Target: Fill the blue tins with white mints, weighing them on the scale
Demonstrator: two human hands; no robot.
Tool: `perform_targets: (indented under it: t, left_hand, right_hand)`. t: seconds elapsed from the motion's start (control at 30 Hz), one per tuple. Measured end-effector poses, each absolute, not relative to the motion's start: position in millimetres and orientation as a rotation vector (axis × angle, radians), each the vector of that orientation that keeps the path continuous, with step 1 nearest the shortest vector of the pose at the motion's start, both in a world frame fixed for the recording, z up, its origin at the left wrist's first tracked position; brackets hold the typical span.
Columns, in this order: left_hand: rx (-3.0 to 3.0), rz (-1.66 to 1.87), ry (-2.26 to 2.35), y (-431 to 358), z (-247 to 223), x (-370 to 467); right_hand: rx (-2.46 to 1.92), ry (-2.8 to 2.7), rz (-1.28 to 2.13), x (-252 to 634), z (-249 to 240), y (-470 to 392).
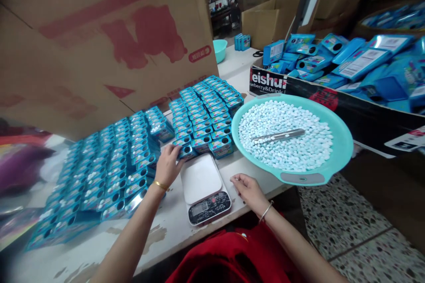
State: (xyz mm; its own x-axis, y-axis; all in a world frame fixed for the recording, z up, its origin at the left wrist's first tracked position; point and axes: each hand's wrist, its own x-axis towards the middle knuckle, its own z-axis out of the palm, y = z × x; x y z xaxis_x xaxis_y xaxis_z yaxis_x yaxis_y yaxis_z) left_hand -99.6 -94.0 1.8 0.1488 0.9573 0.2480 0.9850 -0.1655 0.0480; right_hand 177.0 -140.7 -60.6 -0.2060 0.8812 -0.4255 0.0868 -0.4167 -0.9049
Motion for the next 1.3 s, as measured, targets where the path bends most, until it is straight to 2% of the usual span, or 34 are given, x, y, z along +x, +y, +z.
perform_targets:
  t: [0.13, 0.2, 0.33, 0.57, 0.77, 1.17, 1.3]
  left_hand:
    - [-2.127, -0.392, -1.902, -79, 19, -112]
    - [-2.013, -0.265, -1.992, -58, 31, -128]
    - [-1.887, 0.079, -2.120, -10, 42, -166]
    - [-2.057, 0.246, -1.988, 25, 32, -194]
    - [-2.134, 0.328, -1.898, 19, 34, -201]
    - [-2.217, 0.337, -1.766, 17, 22, -191]
    - [-2.213, 0.344, -1.768, 15, 34, -187]
  right_hand:
    - [-1.385, -1.435, 1.526, 168, -89, -119]
    - [-1.316, -1.525, 1.520, 160, -95, -107]
    - [-1.147, -1.695, 1.569, 145, -87, -96]
    - [-1.013, -1.852, 1.654, 117, -69, -116]
    - [-0.998, -1.855, 1.668, 102, -68, -118]
    - [-1.297, -1.600, 1.663, 133, -89, -141]
    - [-1.312, -1.519, 1.672, 133, -89, -141]
